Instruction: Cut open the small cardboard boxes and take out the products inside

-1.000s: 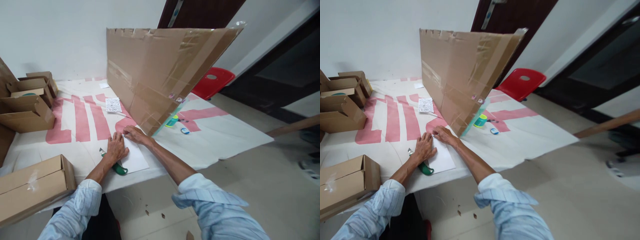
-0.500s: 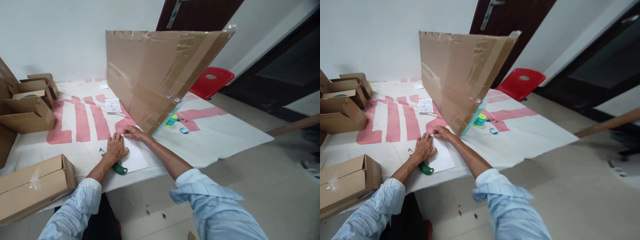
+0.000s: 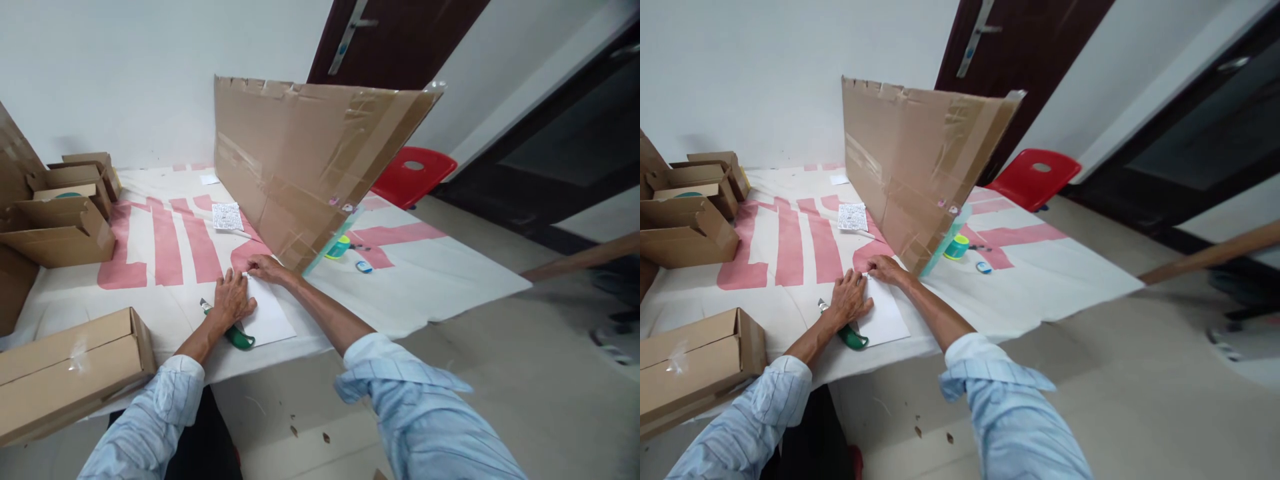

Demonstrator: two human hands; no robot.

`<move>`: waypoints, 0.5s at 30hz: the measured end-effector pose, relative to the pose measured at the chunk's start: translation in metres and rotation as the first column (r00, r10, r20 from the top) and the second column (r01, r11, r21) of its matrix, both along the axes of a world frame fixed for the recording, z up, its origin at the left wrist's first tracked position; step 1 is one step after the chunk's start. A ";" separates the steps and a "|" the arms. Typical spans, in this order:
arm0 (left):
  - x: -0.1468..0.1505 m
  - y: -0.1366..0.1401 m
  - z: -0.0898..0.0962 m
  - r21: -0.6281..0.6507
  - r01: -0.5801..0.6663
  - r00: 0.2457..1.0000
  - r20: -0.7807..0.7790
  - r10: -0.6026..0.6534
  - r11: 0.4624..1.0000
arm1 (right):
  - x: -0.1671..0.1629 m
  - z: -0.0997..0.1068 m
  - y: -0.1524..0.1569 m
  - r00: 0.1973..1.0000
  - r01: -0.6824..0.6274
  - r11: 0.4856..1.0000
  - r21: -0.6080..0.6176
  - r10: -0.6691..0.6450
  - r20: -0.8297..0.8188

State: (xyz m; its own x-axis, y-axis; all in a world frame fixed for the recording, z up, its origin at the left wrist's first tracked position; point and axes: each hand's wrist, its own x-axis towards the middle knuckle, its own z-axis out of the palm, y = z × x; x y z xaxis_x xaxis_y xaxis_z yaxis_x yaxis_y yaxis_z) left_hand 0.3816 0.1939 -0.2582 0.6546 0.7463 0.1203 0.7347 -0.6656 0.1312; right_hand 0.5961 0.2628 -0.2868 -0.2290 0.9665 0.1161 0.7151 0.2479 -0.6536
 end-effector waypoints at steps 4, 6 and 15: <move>-0.001 0.000 0.003 -0.016 0.010 1.000 0.005 -0.010 1.000 | -0.002 0.001 0.001 0.998 0.043 0.998 0.046 -0.041 -0.045; -0.003 0.000 0.004 -0.026 0.012 1.000 0.011 -0.012 1.000 | -0.001 0.004 0.000 0.993 0.097 0.991 0.089 -0.090 -0.078; -0.020 -0.021 0.019 -0.050 0.019 0.996 0.084 -0.015 0.999 | 0.007 0.027 -0.060 0.927 0.364 0.886 0.286 -0.315 -0.203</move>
State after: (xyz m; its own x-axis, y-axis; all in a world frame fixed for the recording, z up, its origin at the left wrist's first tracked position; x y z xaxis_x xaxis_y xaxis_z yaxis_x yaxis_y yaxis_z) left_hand 0.3620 0.1730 -0.2395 0.6563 0.7419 0.1375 0.7085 -0.6686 0.2257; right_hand 0.6032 0.2030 -0.2601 0.1498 0.8896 0.4315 0.6942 0.2161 -0.6866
